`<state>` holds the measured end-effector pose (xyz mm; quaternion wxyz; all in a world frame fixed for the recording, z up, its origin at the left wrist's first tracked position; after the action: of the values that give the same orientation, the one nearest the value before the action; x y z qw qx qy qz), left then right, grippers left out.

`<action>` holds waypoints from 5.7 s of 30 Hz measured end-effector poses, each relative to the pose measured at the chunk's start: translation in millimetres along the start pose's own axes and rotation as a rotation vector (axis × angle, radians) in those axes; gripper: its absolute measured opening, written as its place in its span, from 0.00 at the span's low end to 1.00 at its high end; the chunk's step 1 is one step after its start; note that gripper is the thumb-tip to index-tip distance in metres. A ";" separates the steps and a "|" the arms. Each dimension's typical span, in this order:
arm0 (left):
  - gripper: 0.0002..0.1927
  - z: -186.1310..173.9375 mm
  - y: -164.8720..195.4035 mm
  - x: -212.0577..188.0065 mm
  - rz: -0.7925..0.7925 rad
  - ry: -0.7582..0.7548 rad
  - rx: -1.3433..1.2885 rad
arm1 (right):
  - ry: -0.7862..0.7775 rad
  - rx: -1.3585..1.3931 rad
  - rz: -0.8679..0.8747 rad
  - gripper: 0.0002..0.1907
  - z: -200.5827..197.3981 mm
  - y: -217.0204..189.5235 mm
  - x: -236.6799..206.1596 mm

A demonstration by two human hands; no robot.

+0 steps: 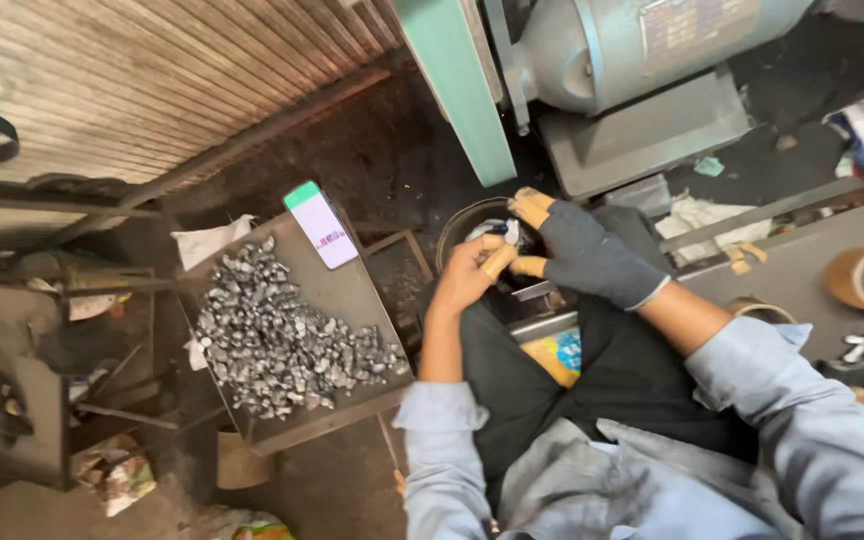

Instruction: The person sits at a bench grinder and grinds small metal castings one at a time, holding each piece against the spinning wheel with both hands until sparks fly, then places the finished piece onto a tray filled with similar ground pieces and picks up the next one.

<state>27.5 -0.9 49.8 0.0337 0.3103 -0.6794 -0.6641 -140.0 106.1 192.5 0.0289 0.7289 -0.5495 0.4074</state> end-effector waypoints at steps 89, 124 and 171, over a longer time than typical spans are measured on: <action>0.15 -134.4 -59.1 -175.4 -0.289 0.831 1.047 | -0.794 0.401 0.629 0.38 92.4 -11.4 -14.2; 0.11 47.7 -15.0 -26.5 -0.157 -0.122 -0.892 | -0.078 1.204 0.625 0.16 29.9 12.0 -68.7; 0.20 16.5 -2.6 49.1 -0.025 0.508 -0.972 | 0.335 1.628 0.646 0.13 122.8 51.8 -25.6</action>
<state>-18.6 -9.1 27.5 0.3283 0.4176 -0.2609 -0.8061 -115.3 45.4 73.6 -0.5342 0.2639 -0.2571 0.7608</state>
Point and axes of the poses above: each hand's wrist, its own x-axis towards the middle knuckle, its own z-axis out of the palm, y = z × x, the point moved 1 cm from there along x, towards the middle knuckle, and after that the axes turned 13 degrees about -z, right-handed, at the moved point
